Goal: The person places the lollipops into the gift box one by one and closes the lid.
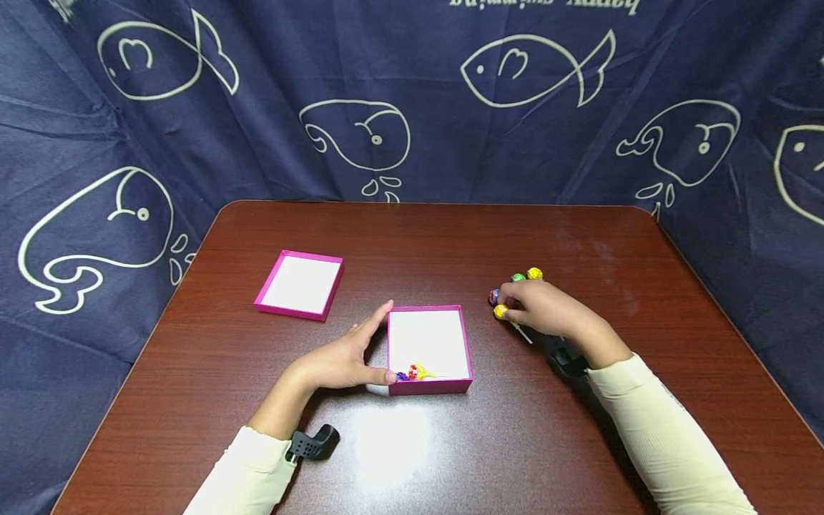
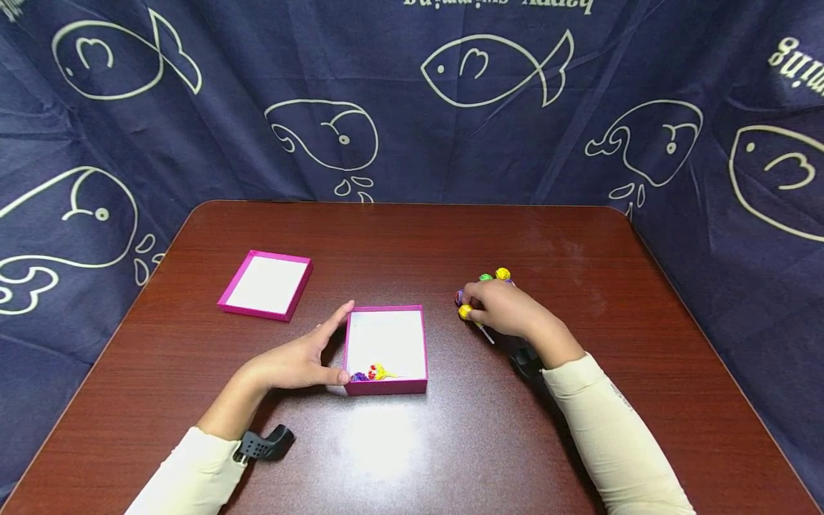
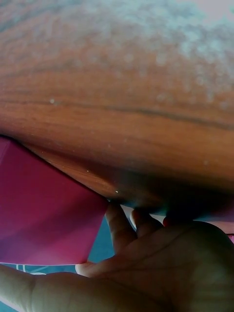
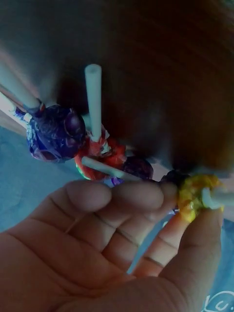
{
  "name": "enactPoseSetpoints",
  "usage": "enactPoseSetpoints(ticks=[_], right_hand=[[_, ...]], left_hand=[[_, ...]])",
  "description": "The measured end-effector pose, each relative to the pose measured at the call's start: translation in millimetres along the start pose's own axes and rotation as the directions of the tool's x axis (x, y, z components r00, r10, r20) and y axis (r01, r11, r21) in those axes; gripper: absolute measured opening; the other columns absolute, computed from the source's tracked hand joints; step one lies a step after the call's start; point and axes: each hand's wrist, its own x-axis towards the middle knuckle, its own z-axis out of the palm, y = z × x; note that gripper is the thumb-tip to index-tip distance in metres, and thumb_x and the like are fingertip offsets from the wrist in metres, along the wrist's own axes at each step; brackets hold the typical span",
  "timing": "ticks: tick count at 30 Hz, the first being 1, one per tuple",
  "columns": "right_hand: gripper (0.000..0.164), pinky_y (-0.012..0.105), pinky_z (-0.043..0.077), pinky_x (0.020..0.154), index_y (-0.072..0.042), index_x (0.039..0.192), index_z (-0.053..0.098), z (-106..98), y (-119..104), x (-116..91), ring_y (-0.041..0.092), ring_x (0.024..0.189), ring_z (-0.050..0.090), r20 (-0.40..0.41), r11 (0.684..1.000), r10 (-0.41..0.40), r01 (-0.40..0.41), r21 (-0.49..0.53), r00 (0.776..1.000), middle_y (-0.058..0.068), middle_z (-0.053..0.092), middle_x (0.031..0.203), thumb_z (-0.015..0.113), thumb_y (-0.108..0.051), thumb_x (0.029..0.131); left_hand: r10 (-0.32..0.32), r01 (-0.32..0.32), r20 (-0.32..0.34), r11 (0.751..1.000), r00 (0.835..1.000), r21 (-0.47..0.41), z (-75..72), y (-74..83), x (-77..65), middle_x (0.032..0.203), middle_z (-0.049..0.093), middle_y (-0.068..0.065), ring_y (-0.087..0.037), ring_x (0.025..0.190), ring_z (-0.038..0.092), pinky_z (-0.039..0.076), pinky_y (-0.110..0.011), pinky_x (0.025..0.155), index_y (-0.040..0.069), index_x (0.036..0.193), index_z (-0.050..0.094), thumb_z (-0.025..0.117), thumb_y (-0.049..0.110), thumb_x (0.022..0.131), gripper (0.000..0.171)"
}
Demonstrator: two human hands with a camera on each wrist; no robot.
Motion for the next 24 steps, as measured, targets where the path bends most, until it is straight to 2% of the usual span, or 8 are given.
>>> enactPoseSetpoints(ticks=[7,14,19,24], right_hand=[[0.017,0.034,0.046,0.065,-0.015,0.084,0.064,0.6,0.2,0.6,0.009,0.071,0.051,-0.048,0.999,-0.026,0.027,0.027,0.999,-0.008,0.060,0.077,0.068,0.001,0.084],[0.012,0.035,0.047,0.068,-0.014,0.087,0.066,3.3,1.5,2.0,0.009,0.073,0.054,-0.022,0.999,-0.028,0.028,0.028,0.999,-0.007,0.065,0.084,0.072,-0.004,0.085],[0.010,0.033,0.047,0.068,-0.015,0.089,0.066,6.2,0.2,3.2,0.008,0.073,0.052,-0.006,0.999,-0.007,0.007,0.033,1.000,-0.010,0.064,0.084,0.075,-0.010,0.086],[0.010,0.031,0.047,0.067,-0.012,0.090,0.065,6.0,-2.8,4.4,0.009,0.072,0.051,0.009,0.999,-0.012,0.011,0.051,1.000,-0.010,0.061,0.081,0.074,-0.009,0.086]], left_hand=[[-0.008,0.008,0.001,1.000,1.000,-0.003,0.8,-0.1,0.0,0.165,0.012,-0.011,-0.031,0.149,0.011,0.007,-0.055,0.118,0.019,0.161,0.003,0.082,0.039,0.081,0.114],[0.002,-0.002,-0.004,1.000,1.000,0.004,1.0,-0.9,0.0,0.164,0.013,-0.012,-0.031,0.149,0.012,0.005,-0.055,0.118,0.016,0.161,0.003,0.082,0.038,0.082,0.114],[0.000,0.000,0.000,1.000,1.000,0.004,1.0,-0.6,-0.3,0.164,0.012,-0.012,-0.032,0.149,0.012,0.005,-0.055,0.118,0.017,0.161,0.003,0.082,0.039,0.082,0.114],[0.006,-0.006,0.001,1.000,1.000,0.007,0.5,0.0,0.3,0.164,0.012,-0.012,-0.030,0.149,0.012,0.006,-0.055,0.118,0.017,0.161,0.003,0.081,0.038,0.082,0.114]])
